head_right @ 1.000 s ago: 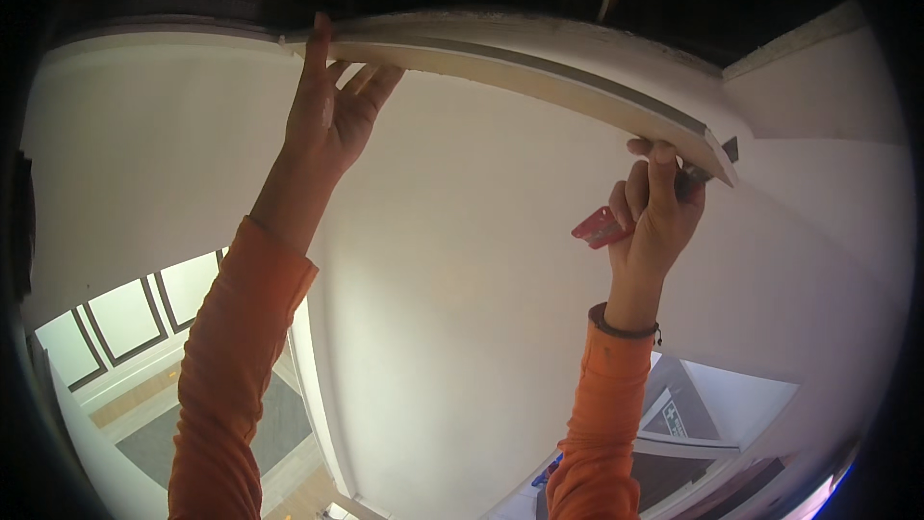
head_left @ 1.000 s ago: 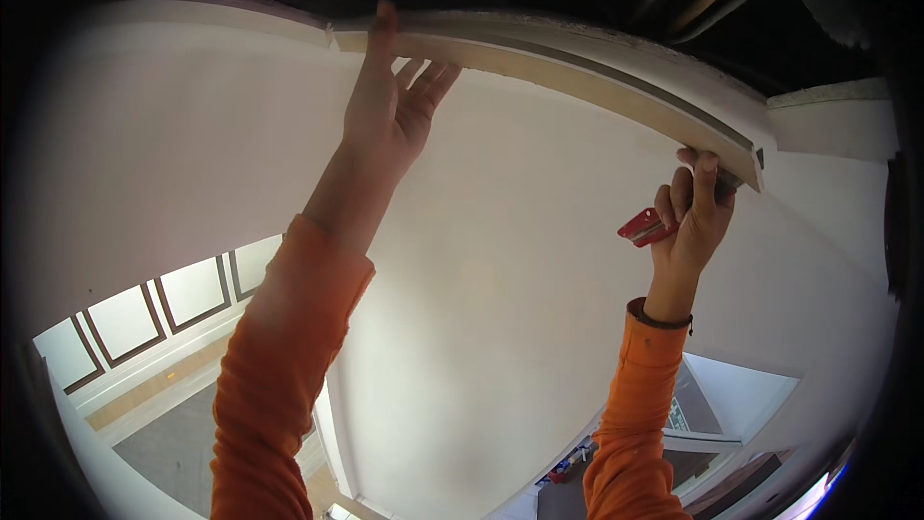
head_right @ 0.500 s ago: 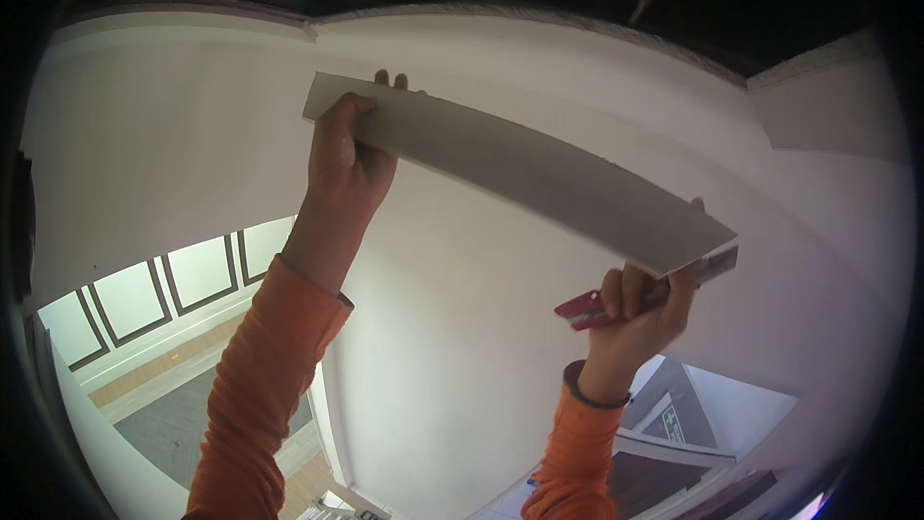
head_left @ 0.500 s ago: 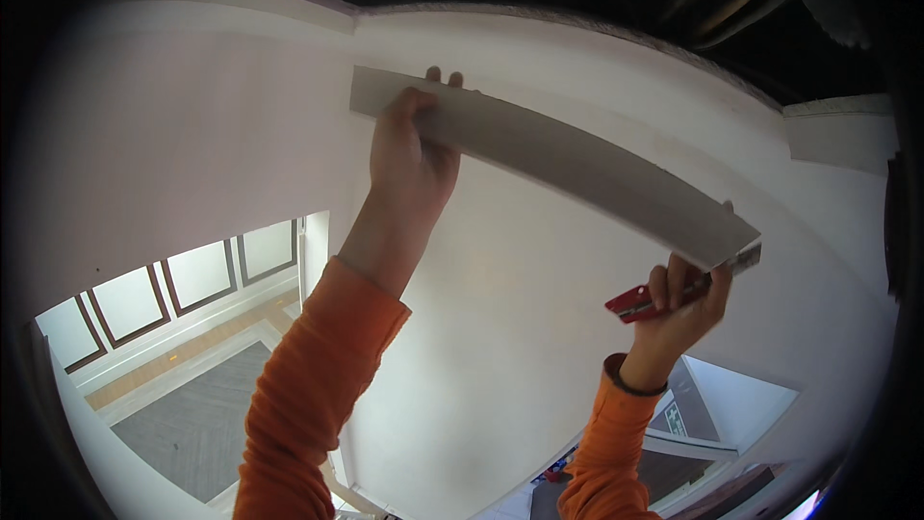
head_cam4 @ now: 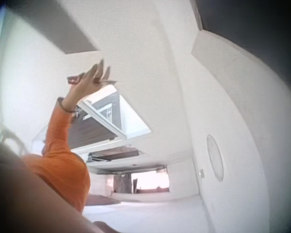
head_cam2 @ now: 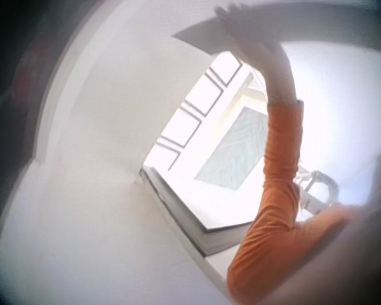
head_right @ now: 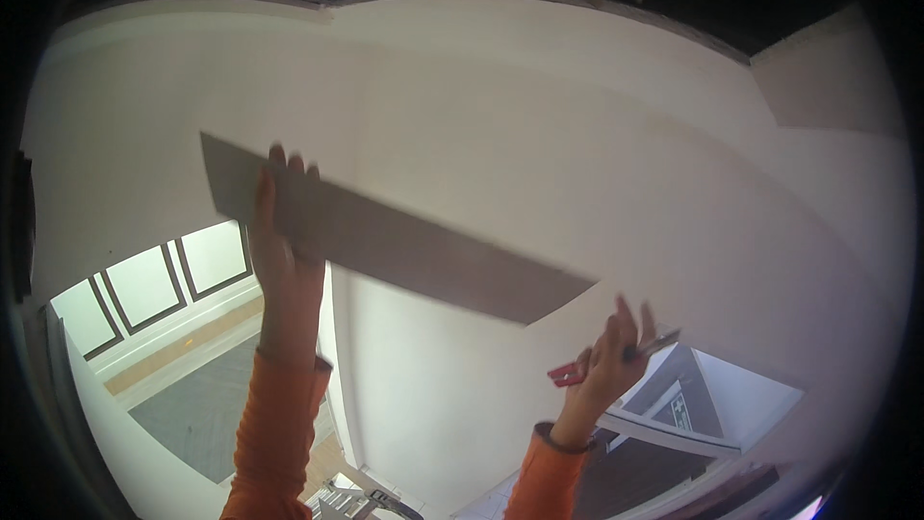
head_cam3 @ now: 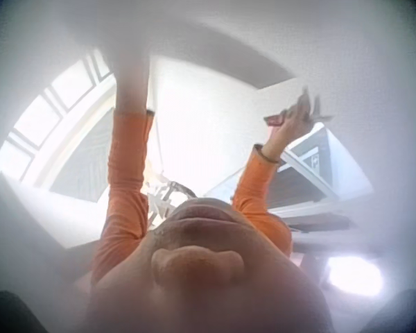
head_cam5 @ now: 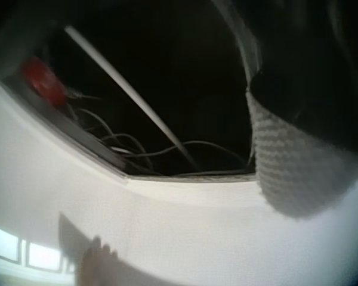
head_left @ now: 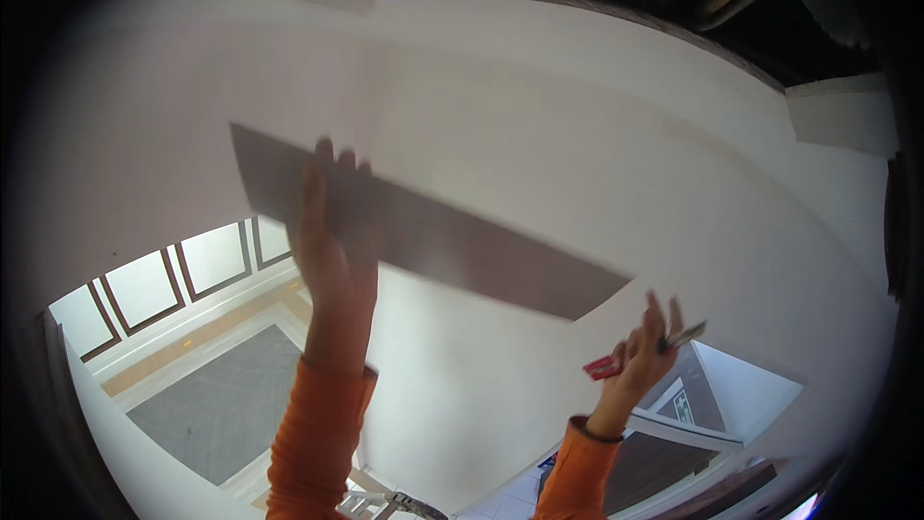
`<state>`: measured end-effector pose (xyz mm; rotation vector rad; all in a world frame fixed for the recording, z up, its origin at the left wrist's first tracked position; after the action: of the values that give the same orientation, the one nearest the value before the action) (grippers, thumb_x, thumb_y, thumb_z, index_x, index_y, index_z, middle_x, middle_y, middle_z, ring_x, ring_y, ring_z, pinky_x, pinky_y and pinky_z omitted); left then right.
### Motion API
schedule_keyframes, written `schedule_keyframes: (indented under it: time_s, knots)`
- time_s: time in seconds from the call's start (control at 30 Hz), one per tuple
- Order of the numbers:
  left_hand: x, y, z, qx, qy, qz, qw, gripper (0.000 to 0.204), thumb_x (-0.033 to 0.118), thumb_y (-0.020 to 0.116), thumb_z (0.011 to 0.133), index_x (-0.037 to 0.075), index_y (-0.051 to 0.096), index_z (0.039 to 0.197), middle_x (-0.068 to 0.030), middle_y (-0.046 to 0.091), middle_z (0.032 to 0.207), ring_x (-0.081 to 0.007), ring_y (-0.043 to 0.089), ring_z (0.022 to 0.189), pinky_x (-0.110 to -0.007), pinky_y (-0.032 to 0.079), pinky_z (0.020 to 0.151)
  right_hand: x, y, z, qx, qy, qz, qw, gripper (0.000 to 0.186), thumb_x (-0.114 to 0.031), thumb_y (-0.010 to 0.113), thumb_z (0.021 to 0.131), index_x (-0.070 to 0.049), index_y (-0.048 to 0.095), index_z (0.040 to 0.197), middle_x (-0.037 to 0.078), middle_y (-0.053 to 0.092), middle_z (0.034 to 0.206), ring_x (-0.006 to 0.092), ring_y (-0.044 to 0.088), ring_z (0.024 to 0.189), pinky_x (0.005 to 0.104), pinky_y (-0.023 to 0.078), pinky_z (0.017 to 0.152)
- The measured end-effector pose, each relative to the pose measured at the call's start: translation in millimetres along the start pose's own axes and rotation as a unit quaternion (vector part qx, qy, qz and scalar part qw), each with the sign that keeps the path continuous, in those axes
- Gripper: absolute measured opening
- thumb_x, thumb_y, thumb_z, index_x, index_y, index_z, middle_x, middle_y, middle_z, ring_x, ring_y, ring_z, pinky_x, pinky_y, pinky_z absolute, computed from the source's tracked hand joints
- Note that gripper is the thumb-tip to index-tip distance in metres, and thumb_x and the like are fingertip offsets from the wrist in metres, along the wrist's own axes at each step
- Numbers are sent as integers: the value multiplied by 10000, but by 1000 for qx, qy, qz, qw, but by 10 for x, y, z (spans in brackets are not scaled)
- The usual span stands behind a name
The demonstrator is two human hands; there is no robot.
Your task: The person measures and marks a ceiling panel with a utility knife, then applies adhesive to the panel using a putty knife and container. The person lifts and positions the panel against the ceiling, pressing it into place.
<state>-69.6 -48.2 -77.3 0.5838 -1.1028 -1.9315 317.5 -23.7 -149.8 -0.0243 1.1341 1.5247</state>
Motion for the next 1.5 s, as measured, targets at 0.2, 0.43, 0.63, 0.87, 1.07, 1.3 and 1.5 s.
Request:
schedule_keyframes:
  time_s: [0.2, 0.43, 0.63, 0.87, 1.07, 1.3, 1.5]
  knots:
    - [-136, 260, -534, -330, -25, 361, 872, 394, 124, 711, 1019, -16, 626, 1378, -102, 762, 1223, -230, 753, 1012, -338, 596, 892, 587, 69, -825, -193, 70, -152, 967, 545, 8, 772, 901, 3, 549, 1398, 134, 737, 1278, 29, 513, 500, 207, 340, 396]
    - [-317, 1213, -549, -704, 179, 377, 575, 415, 253, 823, 914, 126, 742, 1300, -85, 729, 1262, -277, 628, 1265, -446, 519, 1055, 654, 1386, -794, -277, 78, 91, 953, 331, 45, 721, 927, 30, 568, 1219, 116, 696, 929, 86, 538, 438, 236, 431, 355]
    - [-224, 1749, -621, -568, 357, 410, 618, 744, 262, 878, 808, 143, 592, 1484, -119, 591, 1441, -373, 516, 1379, -510, 389, 1204, 145, 1853, -177, -144, -90, 280, 945, 225, -5, 655, 1017, -85, 542, 1195, -15, 488, 716, 46, 380, 491, 223, 325, 441]
    - [-491, 591, 126, -174, -100, 223, 954, 1143, 603, 715, 959, -44, 88, 1663, -328, 187, 1677, -485, 291, 1546, -529, 342, 1244, -452, 2246, 24, -185, -187, 315, 912, 187, -24, 602, 1066, -102, 533, 1222, -74, 363, 596, 28, 260, 466, 247, 234, 424]
    - [-750, 1114, 900, -209, -270, 19, 940, 1086, 574, 737, 960, -181, 217, 1542, -346, 345, 1543, -474, 418, 1466, -522, 380, 1259, -412, 2587, 182, -221, -199, 355, 886, 245, -23, 613, 1068, -103, 534, 1285, -48, 472, 672, 19, 337, 484, 232, 295, 435]
    - [-755, 1126, 1126, -193, -228, 7, 954, 703, 327, 779, 978, -39, 415, 1454, -192, 490, 1441, -386, 469, 1435, -499, 463, 1221, -209, 2700, 423, -288, -125, 315, 896, 248, -101, 708, 1036, -93, 597, 1257, -50, 473, 611, 20, 341, 460, 238, 266, 426]
    - [-838, 1242, 1031, -230, -185, -55, 954, 813, 249, 754, 970, -15, 249, 1551, -188, 310, 1588, -407, 391, 1493, -561, 364, 1300, -189, 2510, 564, -208, -101, 256, 939, 288, -103, 712, 1029, -61, 603, 1292, -46, 471, 604, 21, 338, 449, 238, 248, 406]
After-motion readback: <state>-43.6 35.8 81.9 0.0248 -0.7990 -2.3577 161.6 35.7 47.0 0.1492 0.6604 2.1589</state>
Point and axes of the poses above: each hand's wrist, its own z-axis towards the middle knuckle, its own y-axis out of the palm, x = y × z, the point moved 5 cm from there along z, towards the middle knuckle
